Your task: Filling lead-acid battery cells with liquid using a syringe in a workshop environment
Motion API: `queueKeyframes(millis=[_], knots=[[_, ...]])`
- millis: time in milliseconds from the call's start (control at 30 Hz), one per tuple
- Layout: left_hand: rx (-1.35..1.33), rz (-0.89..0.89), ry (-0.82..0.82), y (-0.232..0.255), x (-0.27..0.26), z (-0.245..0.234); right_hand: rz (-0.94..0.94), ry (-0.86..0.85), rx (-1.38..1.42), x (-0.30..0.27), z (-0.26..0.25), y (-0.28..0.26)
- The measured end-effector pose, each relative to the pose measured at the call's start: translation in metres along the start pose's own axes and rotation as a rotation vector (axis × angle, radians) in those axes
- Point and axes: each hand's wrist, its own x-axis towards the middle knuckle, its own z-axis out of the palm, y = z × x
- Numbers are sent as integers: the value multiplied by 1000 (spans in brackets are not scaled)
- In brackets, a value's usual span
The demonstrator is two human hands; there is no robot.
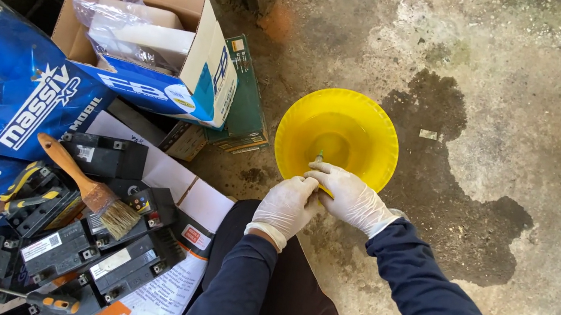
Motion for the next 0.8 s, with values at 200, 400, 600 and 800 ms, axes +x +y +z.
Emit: queueKeyframes(millis=[200, 400, 600, 800], knots=[[2, 14, -16, 2, 6, 0, 59, -15, 37, 3, 13, 15], [-7, 9, -10, -8, 12, 7, 51, -3, 25, 3, -1, 8], [-43, -8, -2, -14, 16, 10, 65, 25, -2, 4, -2, 6], [-58, -13, 28, -10, 13, 5, 74, 69, -63, 8, 10, 20]])
